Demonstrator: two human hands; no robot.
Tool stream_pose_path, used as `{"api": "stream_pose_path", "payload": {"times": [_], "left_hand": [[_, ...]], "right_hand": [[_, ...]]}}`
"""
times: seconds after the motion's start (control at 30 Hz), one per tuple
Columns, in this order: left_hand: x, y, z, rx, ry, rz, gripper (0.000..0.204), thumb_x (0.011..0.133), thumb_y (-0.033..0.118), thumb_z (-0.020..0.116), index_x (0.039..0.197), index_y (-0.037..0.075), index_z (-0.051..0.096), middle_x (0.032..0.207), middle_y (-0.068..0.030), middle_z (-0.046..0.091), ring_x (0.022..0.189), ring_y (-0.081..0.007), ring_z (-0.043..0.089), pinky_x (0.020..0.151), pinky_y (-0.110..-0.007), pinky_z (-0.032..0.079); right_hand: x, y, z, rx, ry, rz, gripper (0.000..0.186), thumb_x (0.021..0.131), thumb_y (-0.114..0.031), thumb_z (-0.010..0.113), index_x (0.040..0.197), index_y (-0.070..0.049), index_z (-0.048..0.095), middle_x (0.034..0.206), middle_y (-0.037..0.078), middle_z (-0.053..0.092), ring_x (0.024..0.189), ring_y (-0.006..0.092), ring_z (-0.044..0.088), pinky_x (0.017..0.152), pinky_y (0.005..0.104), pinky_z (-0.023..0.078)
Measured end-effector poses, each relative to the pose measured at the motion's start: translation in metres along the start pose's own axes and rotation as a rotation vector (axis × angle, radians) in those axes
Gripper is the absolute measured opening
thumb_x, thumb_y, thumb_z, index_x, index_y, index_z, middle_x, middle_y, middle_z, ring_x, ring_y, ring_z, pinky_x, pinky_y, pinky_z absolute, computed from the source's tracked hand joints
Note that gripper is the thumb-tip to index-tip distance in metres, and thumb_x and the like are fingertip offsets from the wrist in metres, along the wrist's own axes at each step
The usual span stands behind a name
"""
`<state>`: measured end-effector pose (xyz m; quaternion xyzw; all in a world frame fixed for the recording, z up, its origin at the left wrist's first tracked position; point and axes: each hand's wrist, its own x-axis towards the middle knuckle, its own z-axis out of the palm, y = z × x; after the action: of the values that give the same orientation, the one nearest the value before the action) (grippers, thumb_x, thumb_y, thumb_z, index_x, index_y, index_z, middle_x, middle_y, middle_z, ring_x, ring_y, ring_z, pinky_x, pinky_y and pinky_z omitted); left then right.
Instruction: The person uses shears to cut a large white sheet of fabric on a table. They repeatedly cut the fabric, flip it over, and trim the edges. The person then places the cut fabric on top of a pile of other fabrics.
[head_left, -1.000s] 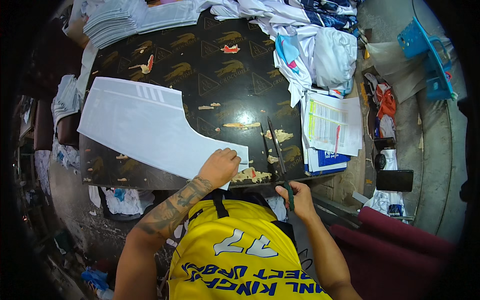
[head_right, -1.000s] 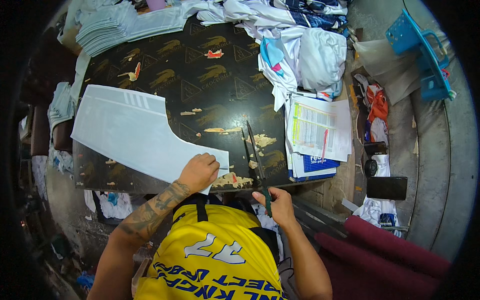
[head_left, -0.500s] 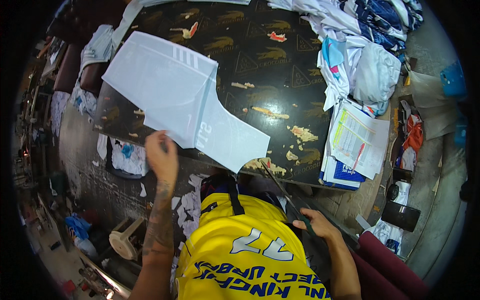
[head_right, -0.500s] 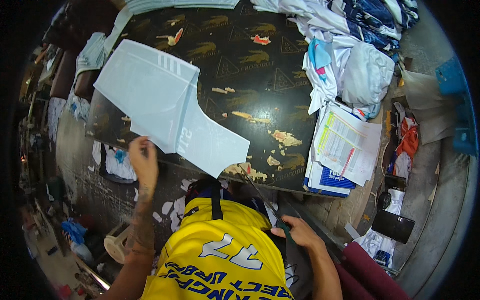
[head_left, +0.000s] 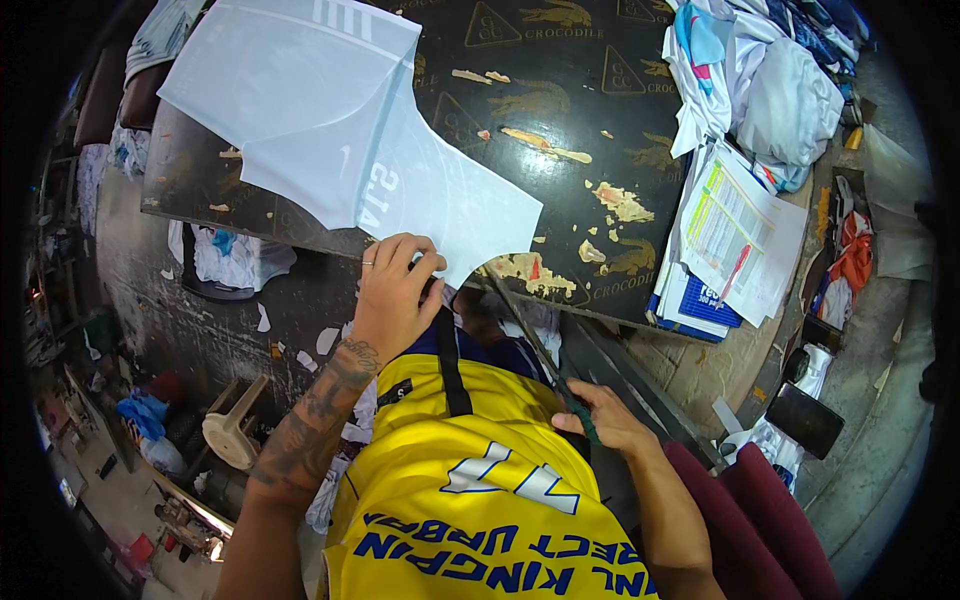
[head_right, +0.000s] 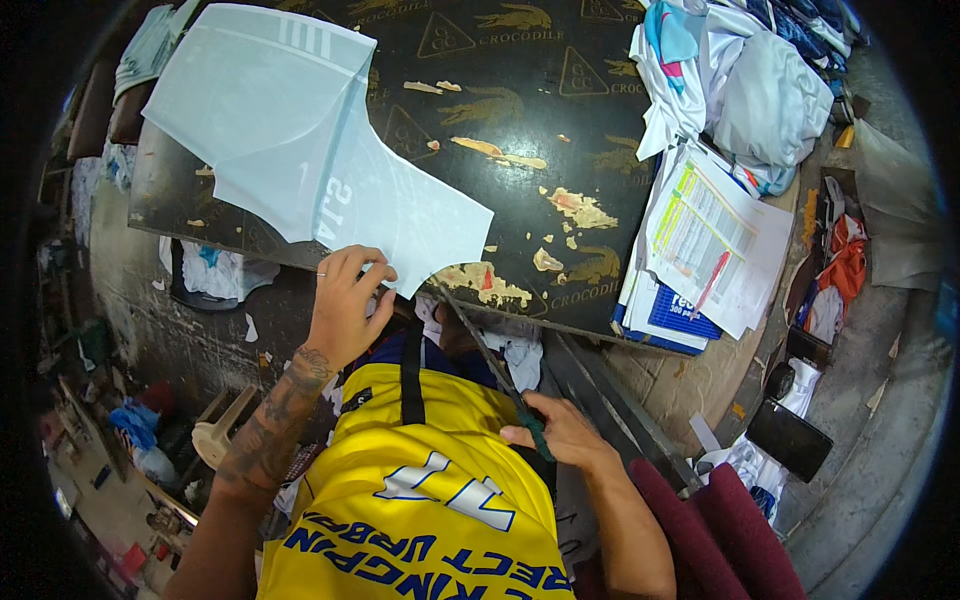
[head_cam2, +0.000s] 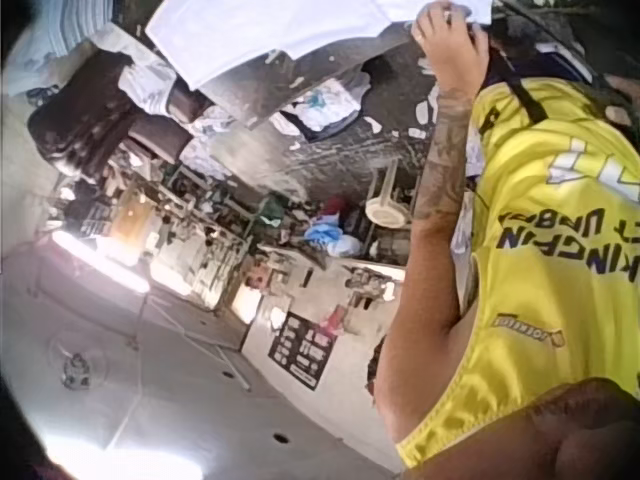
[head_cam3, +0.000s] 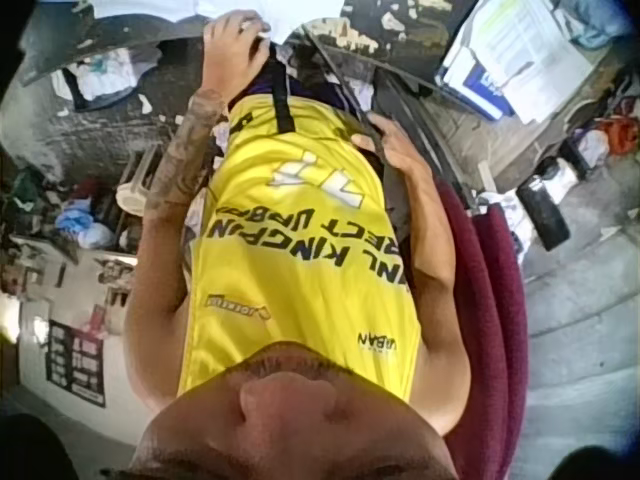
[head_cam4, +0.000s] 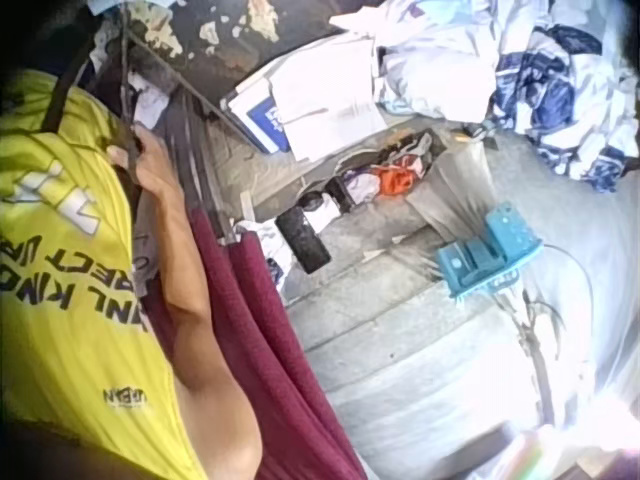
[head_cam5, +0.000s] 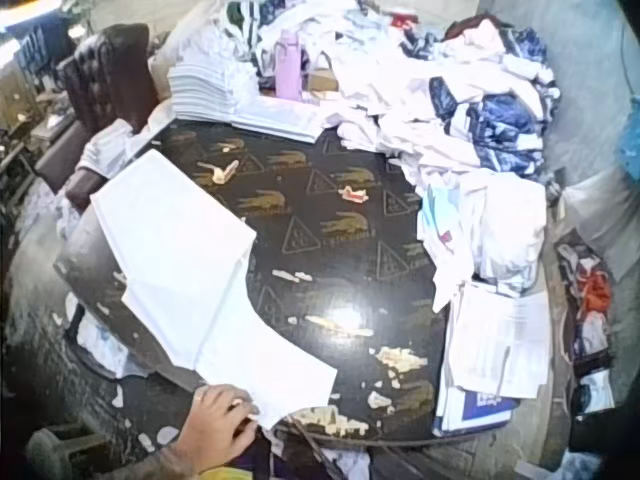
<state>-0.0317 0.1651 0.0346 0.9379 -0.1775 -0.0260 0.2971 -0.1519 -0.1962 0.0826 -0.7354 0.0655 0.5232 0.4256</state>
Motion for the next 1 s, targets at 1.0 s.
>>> {"api": "stream_pose_path", "payload": {"times": [1.0], "left_hand": [[0.001,-0.014,0.009,-0.088,0.037,-0.007,0.017,0.087,0.008,0.076,0.104,0.009,0.073,0.119,-0.0060,0.066,0.123,-0.0283,0.059,0.103,-0.045,0.044]], "right_hand": [[0.053,-0.061,0.037,0.088,0.191,0.121,0.058,0.081,-0.053,0.094,0.086,-0.002,0.066,0.067,0.006,0.058,0.065,0.0156,0.050,0.064,0.0367,0.046]]}}
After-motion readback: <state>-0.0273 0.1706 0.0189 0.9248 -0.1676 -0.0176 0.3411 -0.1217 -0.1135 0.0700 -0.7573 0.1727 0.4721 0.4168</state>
